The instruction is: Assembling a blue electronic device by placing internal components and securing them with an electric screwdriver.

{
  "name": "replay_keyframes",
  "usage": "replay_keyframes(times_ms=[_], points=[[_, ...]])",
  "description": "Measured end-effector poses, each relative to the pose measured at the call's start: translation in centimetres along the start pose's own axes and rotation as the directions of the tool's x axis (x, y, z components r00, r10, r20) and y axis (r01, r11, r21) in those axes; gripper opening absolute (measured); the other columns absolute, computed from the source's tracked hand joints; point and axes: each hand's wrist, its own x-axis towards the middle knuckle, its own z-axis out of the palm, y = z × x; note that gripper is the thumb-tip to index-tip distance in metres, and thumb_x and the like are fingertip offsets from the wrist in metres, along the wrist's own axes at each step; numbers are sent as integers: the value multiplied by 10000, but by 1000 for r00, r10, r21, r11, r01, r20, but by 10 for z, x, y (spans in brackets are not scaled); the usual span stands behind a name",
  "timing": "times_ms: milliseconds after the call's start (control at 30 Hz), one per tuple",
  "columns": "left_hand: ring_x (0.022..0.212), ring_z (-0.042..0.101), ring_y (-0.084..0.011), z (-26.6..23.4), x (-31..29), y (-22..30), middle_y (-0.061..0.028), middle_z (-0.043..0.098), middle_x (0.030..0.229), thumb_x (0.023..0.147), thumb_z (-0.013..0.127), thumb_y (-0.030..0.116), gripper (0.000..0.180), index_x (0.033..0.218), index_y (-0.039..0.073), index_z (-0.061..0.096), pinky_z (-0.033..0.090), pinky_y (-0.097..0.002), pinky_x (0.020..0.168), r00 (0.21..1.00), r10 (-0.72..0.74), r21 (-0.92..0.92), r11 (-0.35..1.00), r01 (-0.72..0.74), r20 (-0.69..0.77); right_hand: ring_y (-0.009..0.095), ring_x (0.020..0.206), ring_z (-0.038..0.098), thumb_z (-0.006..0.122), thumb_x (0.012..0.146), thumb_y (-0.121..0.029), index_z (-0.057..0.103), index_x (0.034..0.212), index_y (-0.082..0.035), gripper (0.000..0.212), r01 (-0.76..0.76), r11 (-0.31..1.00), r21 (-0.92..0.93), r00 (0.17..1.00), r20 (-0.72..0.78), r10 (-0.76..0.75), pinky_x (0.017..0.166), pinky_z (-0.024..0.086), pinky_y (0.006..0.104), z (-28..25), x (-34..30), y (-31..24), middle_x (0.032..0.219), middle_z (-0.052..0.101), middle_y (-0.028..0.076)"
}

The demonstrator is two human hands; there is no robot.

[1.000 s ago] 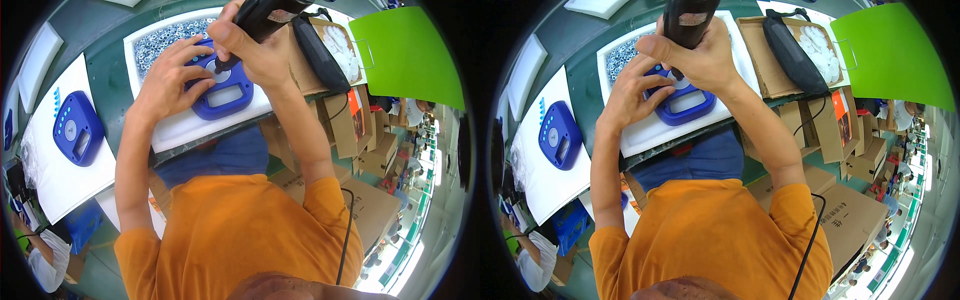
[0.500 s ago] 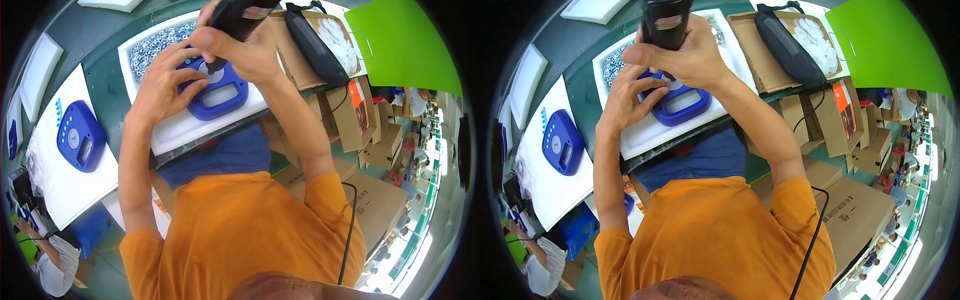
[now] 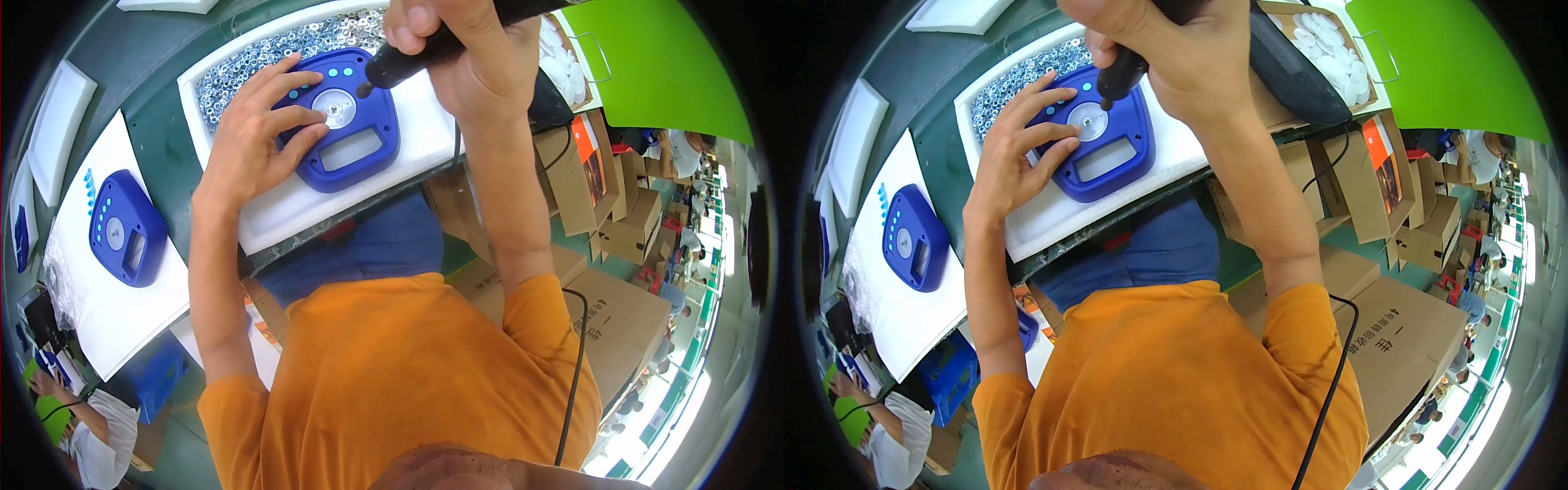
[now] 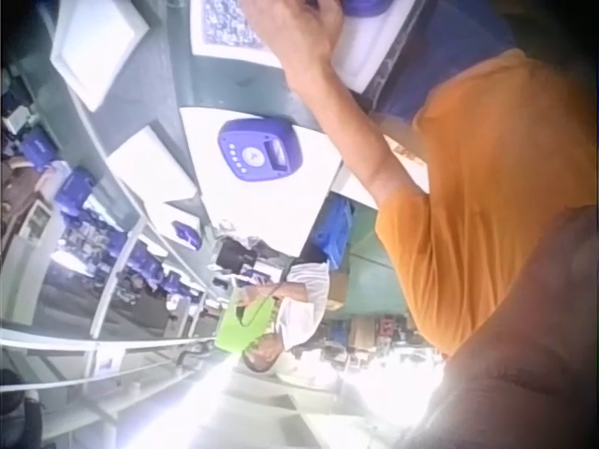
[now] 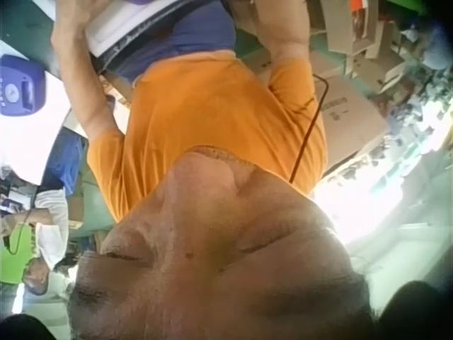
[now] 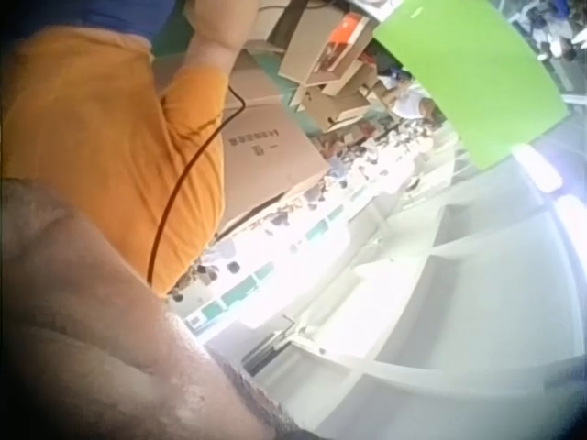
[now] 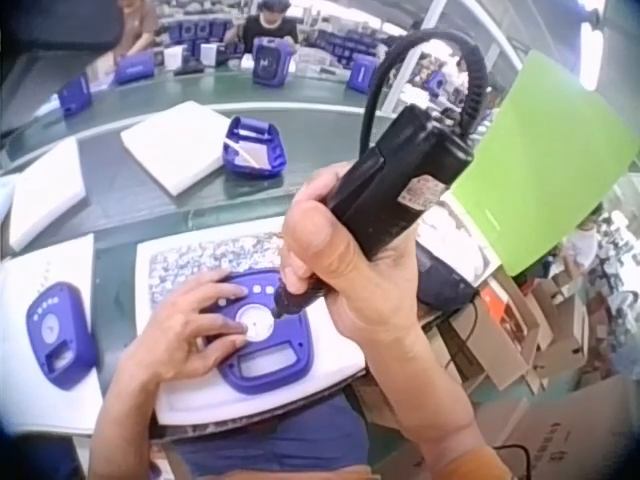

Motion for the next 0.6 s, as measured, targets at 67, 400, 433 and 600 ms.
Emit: replay_keyframes(times_ms=[67,400,433,600], points=[[1527,620,-387,-1,-1,-1,-86,795,1406,918,909,167,123,1016,93,910,515,-535,1248,1000,-1,2,1000,1,-4,143,695,667,867,1077,-258,668,1162,-31,314,-66,980,-189,989,-139,40,658,555,293,-4,0,-5,878,678,54],[1614,505,-446,-24,4,34,-135,721,1510,873,919,158,161,975,52,851,458,-576,1297,993,42,-53,998,-36,109,139,749,705,792,1101,-195,732,1085,-13,192,-405,531,-744,914,-310,263,700,589,318,-176,47,3,875,738,61],[1635,478,-437,-23,7,45,-159,699,1532,853,927,188,183,954,54,852,402,-603,1339,983,56,-45,998,-48,175,211,827,771,801,1081,-379,749,1074,21,403,-226,252,-941,962,-174,213,768,623,401,-220,52,15,892,783,132],[1688,386,-456,-15,-13,67,-192,617,1642,887,913,255,254,908,19,823,284,-639,1392,953,16,141,988,-61,302,514,1035,803,905,905,-560,804,1084,88,680,-276,-219,-936,900,-332,281,942,637,550,-196,52,41,1059,811,349]])
